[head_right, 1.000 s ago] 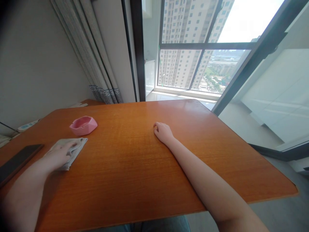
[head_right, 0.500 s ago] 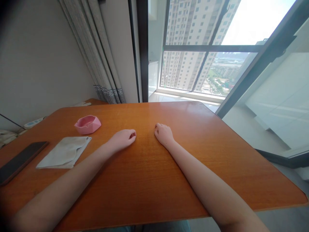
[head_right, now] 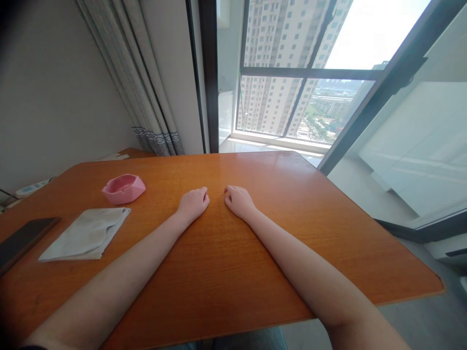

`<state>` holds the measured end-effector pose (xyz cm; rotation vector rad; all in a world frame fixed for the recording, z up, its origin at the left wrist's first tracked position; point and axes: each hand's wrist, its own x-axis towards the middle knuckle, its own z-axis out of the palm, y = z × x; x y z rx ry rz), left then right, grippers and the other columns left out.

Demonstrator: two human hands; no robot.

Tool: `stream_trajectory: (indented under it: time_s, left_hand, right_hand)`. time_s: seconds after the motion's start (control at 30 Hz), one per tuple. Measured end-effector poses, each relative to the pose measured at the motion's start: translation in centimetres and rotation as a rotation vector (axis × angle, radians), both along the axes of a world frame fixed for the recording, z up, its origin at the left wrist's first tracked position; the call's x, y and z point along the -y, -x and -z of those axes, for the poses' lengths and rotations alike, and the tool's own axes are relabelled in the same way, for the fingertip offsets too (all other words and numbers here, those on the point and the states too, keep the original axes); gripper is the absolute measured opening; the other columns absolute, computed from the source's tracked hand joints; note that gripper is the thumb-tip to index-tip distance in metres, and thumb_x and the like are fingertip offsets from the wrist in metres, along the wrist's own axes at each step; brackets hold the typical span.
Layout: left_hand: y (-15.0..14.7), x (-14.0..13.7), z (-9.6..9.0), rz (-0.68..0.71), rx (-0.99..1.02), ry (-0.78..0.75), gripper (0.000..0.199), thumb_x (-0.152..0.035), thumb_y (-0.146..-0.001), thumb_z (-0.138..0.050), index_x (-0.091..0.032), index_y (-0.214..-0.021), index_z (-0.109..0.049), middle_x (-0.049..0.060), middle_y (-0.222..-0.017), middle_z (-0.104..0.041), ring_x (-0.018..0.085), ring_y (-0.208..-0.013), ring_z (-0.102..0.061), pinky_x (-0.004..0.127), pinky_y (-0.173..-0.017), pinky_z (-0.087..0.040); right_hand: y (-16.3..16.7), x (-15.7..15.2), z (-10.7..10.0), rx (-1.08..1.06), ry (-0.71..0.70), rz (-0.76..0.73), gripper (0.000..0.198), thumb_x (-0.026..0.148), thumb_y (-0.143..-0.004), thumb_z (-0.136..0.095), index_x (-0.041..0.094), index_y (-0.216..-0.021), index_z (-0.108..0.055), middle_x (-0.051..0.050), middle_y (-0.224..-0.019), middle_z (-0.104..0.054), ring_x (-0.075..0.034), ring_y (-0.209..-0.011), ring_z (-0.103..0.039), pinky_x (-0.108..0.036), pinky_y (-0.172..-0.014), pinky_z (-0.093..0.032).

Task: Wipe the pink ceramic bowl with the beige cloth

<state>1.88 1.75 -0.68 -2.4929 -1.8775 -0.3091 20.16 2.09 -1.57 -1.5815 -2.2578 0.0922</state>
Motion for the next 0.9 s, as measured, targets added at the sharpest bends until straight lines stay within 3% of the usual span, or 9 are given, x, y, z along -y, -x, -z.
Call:
stream_trajectory:
  time_s: [0.27, 0.47, 0.9]
  left_hand:
    - [-0.1, -0.1, 0.1, 0.054, 0.03, -0.033, 0.025, -0.027, -0.089, -0.032, -0.018, -0.092, -0.055, 0.01, -0.094, -0.066, 0.023, -0.087, -0.061, 0.033, -0.071, -0.045]
    - [0.1, -0.1, -0.4, 0.112, 0.093, 0.045, 0.026, -0.031, -0.089, -0.035, -0.019, -0.092, -0.058, 0.008, -0.097, -0.066, 0.021, -0.09, -0.061, 0.032, -0.076, -0.045]
    - [0.2, -0.2, -0.1, 0.136, 0.136, 0.016, 0.023, -0.03, -0.088, -0.036, -0.019, -0.088, -0.056, 0.007, -0.095, -0.066, 0.021, -0.086, -0.06, 0.031, -0.071, -0.044]
  right_hand:
    - [5.0, -0.8, 0.0, 0.045, 0.011, 0.086, 0.02, 0.02, -0.086, -0.041, 0.019, -0.099, -0.057, -0.008, -0.098, -0.067, -0.021, -0.093, -0.059, -0.029, -0.081, -0.039]
    - [4.5, -0.6, -0.2, 0.034, 0.021, -0.037, 0.019, 0.019, -0.087, -0.04, 0.019, -0.097, -0.057, -0.007, -0.097, -0.067, -0.019, -0.091, -0.059, -0.027, -0.081, -0.039]
    - [4.2, -0.6, -0.3, 0.021, 0.019, -0.079, 0.019, 0.019, -0.088, -0.04, 0.018, -0.094, -0.058, -0.007, -0.095, -0.066, -0.019, -0.089, -0.058, -0.026, -0.08, -0.038]
